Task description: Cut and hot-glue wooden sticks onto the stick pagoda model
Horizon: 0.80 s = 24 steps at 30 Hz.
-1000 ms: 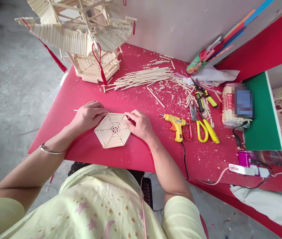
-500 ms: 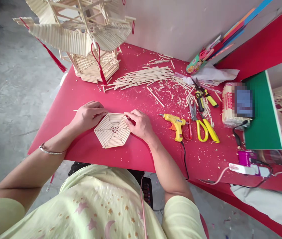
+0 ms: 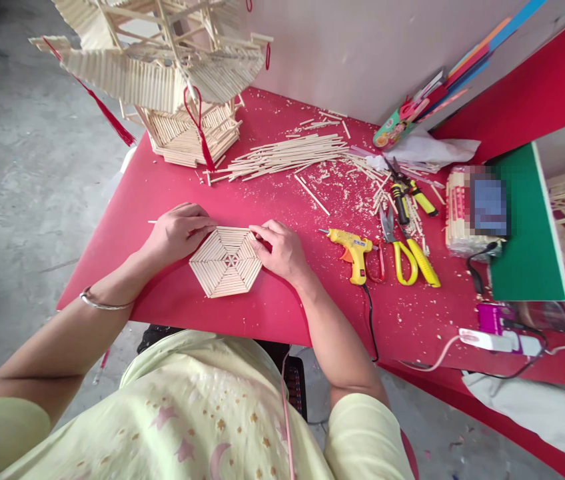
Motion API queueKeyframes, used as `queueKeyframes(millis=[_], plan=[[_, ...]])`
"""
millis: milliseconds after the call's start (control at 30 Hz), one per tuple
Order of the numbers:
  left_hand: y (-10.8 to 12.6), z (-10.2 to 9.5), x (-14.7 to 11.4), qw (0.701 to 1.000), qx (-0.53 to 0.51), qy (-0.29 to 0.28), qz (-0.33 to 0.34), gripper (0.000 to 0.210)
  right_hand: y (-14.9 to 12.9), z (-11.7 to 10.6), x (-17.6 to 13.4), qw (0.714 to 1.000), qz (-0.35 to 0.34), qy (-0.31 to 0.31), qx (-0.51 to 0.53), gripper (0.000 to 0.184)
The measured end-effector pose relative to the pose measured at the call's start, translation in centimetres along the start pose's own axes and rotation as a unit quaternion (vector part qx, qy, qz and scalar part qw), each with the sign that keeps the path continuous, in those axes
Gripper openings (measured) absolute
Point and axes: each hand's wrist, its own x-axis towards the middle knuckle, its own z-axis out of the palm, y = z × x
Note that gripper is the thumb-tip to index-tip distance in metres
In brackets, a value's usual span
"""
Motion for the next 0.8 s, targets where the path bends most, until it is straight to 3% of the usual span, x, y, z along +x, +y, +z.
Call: queueKeyframes(millis=[500, 600, 700, 800], plan=[[-0.1, -0.1, -0.2, 1.000, 0.001, 0.008, 0.011, 0.032, -1.0, -0.5, -0.1, 1.000, 0.011, 0.001, 0.011, 0.037], [-0.5, -0.4, -0.4, 0.999, -0.003, 0.031, 0.021, 0.031, -2.4, -2.1, -1.5, 0.999, 0.033, 0.033, -0.017, 0.043], [-1.0, -0.6, -0.6, 0.998, -0.011, 0.049, 0.037, 0.026, -2.6, -4.9, -4.1, 0.989, 0.066, 0.103, -0.085, 0.037], [-0.8, -0.7, -0.6, 0.995, -0.046, 0.079, 0.031, 0.020, -0.5, -9.3, -7.6, 0.949, 0.169, 0.184, -0.194, 0.033]])
